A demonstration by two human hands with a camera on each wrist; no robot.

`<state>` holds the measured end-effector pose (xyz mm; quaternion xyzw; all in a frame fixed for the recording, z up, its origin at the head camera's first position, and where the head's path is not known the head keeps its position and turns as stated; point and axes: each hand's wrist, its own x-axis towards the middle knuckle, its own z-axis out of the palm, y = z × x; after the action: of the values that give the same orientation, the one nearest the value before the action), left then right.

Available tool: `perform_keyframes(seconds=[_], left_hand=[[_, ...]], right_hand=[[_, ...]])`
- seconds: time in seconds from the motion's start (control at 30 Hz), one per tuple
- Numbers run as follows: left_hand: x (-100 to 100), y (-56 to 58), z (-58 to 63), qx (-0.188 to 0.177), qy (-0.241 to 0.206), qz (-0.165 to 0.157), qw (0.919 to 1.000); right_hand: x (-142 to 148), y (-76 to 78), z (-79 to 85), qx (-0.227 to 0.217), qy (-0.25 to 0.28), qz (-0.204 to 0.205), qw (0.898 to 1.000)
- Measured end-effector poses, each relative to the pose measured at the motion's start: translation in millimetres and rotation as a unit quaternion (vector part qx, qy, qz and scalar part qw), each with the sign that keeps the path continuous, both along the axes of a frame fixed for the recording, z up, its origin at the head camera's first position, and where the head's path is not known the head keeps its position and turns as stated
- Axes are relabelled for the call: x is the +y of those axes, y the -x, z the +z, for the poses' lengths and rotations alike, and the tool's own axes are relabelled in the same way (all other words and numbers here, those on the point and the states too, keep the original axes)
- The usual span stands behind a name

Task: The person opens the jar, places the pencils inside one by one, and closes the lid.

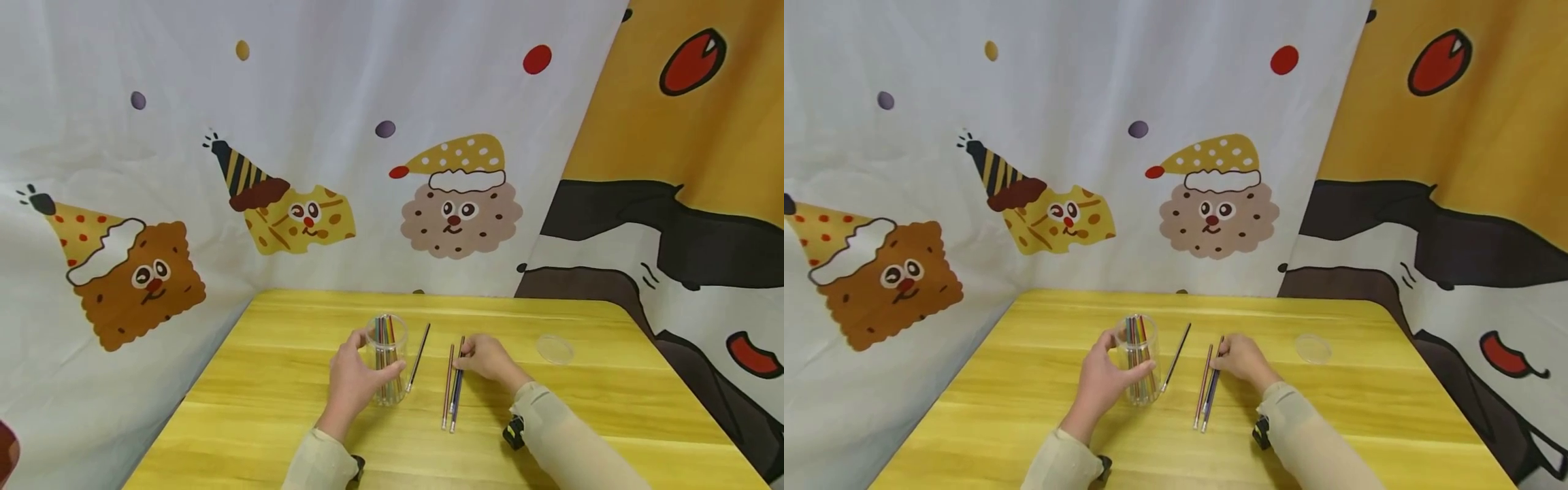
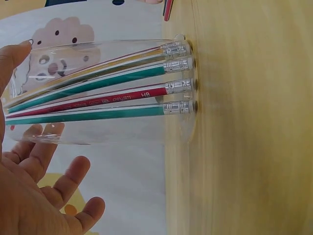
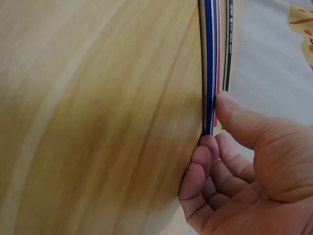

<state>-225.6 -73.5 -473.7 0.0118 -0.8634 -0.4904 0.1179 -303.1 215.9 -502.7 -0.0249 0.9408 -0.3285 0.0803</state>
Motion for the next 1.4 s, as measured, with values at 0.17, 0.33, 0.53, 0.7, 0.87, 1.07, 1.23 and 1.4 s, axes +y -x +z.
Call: perform_keyframes(seconds=[0.17,0.33,0.53,0.7,0.87,1.07,1.23,1.4], left_hand=[[1,1.4,1.8,0.005,0.002,0.000,1.0000],[2,0.6,1.0,0.001,0.005,0.000,1.0000],[3,0.6,-1.4,-0.004,0.007,0.000,1.0000],[0,2.1,0.2,-0.005,0.010,0.003,0.9999],[-5,-0.2,-0.9,-0.015,0.018,0.009,0.9997],[-5,-0.8,-0.6,-0.006,0.021,0.002,0.9998],[-2,0.5,4.0,0.005,0.021,-0.006,0.9997],[0,-1.1,3.9,-0.001,0.018,-0.005,0.9998]], right_hand=[[3,2.4,1.0,0.012,-0.007,0.006,1.000],[10,1.2,0.0,0.009,0.000,0.005,1.000],[25,-4.1,3.8,-0.006,-0.007,-0.001,1.000],[40,-3.7,10.1,-0.012,-0.046,-0.010,0.999],[52,-5.9,10.2,-0.022,-0.058,-0.009,0.998],[56,-8.5,9.2,-0.037,-0.051,-0.005,0.998],[61,-6.0,29.6,-0.022,-0.007,0.012,1.000],[49,-10.3,82.4,0.052,0.085,0.018,0.995]])
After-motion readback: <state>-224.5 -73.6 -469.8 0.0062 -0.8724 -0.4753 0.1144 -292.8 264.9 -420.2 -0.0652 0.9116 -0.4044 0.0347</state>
